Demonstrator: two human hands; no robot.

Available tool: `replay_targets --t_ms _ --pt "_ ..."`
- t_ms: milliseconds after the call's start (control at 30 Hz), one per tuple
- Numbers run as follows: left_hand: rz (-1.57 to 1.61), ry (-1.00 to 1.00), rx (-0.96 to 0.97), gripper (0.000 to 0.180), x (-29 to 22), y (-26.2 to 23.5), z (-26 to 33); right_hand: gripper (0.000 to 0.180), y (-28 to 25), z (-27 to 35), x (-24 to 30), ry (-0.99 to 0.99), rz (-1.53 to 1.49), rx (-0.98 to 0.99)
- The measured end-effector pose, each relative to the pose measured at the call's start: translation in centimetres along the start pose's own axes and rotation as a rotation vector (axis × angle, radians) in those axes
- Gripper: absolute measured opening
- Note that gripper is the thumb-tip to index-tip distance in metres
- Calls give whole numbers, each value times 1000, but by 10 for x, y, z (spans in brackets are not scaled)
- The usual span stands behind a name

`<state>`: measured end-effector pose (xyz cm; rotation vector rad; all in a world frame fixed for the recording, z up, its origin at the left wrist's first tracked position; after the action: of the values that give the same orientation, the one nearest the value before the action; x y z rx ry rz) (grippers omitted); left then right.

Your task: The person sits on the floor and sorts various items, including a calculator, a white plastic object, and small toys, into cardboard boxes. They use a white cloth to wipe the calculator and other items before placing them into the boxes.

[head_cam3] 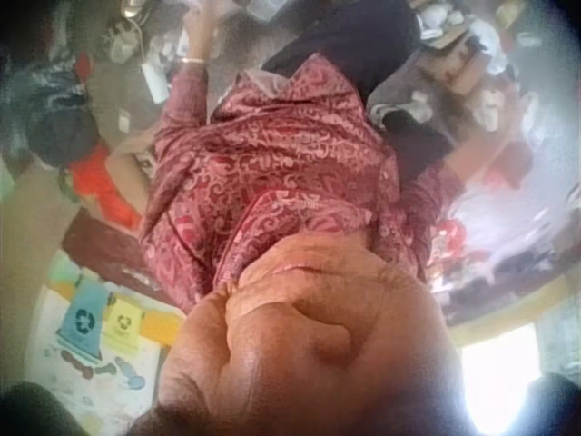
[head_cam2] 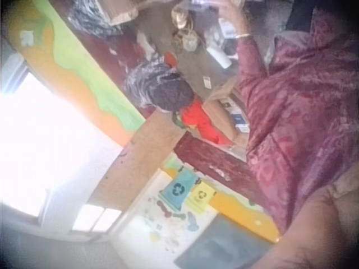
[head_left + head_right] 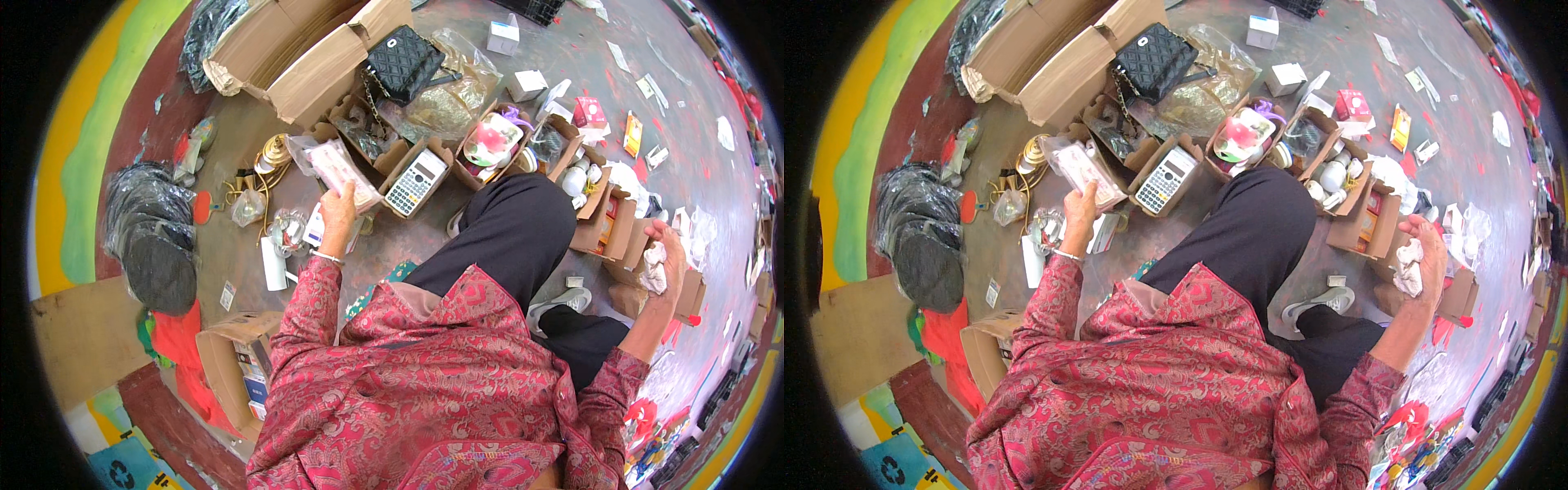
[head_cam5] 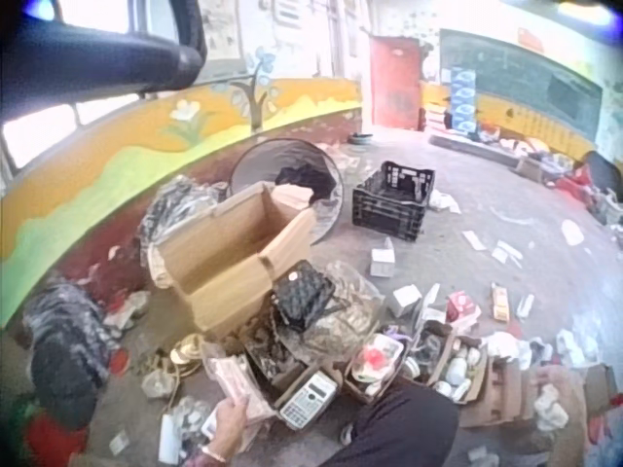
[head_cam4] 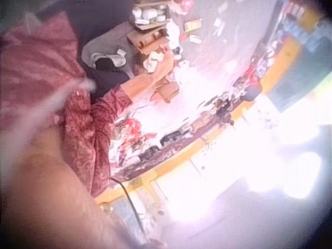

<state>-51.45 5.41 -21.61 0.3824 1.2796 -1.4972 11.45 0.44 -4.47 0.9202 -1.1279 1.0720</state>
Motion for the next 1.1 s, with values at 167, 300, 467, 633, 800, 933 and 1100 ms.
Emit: replay_targets --t_ms 167,300,467,633,800,933,1100 --pt "-87 -2 22 37 -19 22 -39 28 -2 1 2 8 91 -38" --pt "191 -94 19 37 -13 53 -95 28 4 -2 -1 23 142 -5" --pt "-71 -43 -100 41 -20 66 -153 28 2 -9 -12 76 173 -4" --pt "547 106 356 31 -55 101 -149 25 12 -14 -15 112 227 19" --pt "457 62 529 34 -31 119 -182 21 26 -19 -26 170 197 40" --pt "163 141 509 36 -53 123 -191 21 25 -24 -30 186 190 48" --pt "666 64 657 33 -114 151 -181 20 23 -23 -23 174 219 8"
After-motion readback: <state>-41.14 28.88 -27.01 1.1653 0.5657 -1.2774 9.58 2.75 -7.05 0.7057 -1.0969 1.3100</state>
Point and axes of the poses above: each hand's wrist, its own z-axis away from the middle knuckle, its own y-axis out of the palm, x = y × z, the point moved 9 cm from there along -z, towards the middle knuckle, and after that the axes turned 9 degrees about x, right-handed, at the moved point
